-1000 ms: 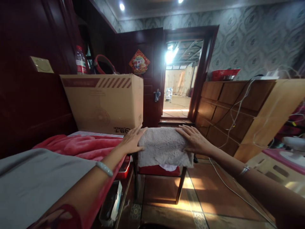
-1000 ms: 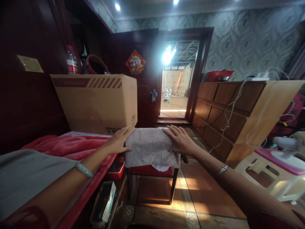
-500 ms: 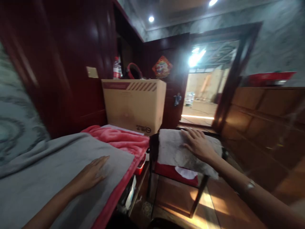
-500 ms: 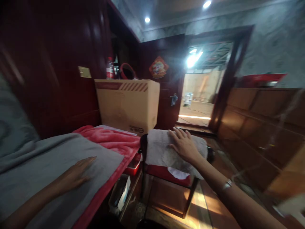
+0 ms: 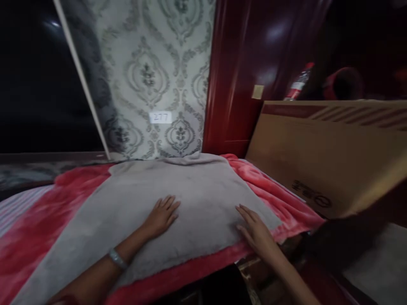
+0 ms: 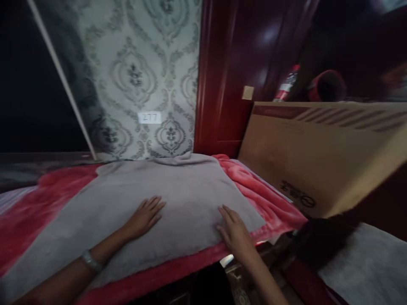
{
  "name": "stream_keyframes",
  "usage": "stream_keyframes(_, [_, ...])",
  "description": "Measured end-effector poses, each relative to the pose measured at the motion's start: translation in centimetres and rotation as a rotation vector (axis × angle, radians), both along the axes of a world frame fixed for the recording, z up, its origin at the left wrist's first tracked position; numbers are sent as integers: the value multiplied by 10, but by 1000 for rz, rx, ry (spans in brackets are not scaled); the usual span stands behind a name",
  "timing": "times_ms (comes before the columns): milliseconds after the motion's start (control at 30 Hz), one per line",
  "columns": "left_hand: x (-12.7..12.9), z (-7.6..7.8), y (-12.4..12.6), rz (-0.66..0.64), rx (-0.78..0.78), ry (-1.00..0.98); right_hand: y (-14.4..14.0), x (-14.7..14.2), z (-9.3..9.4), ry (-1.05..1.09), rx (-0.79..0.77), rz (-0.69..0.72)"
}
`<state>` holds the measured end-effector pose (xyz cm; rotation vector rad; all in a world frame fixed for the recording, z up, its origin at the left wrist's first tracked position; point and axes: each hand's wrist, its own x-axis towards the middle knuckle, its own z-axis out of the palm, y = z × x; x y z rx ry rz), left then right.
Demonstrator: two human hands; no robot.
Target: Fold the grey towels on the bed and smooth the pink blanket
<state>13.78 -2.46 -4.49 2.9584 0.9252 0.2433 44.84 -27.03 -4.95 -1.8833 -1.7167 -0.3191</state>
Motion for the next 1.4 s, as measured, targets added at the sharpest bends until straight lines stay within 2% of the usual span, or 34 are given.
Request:
stream_keyframes(100, [-2,0,-10,-3,-33,-19,59,-30,-4,-15,-76,93])
stream_keyframes(167, [-2,0,-13,13,-53,-33,83,-43,-13,-45,-170,74])
stream_keyframes(233, [-4,-1,-16,57,-59,-55,96,-50,-28,-77,-281,23])
stream_keyframes(367, [-12,-2,-15,196,-100,-68,98,-46,-53,-121,-384,-12])
stream_keyframes(500, [-33,6,-2,357,-137,-8,95,-41,-59,-127,-369,-13])
stream_keyframes(700, [-98,18,21,566,-119,41,94,-37,-64,-116,-354,6])
stream_keyframes(800, [-132,20,28,752,-70,54,96,-25,-73,-112,-325,25])
stream_keyframes(867, [-147,19,30,875,-58,56,104,-17,-74,-115,-318,26])
stream_keyframes(933, [-155,18,29,935,-59,48,121,-19,-68,-126,-307,61])
stream_keyframes(1033, [-156,14,28,944,-50,12,162,-54,-41,-145,-269,261])
stream_keyframes(1100, [-154,11,27,938,-57,-21,194,-99,-19,-154,-263,435])
stream_keyframes(1200, [-155,6,28,923,-59,-64,234,-174,7,-170,-270,619])
stream_keyframes(1300, [-157,2,28,917,-38,-103,255,-233,11,-152,-277,644])
stream_keyframes(1400, [-157,1,27,929,-41,-128,257,-261,-6,-162,-341,618])
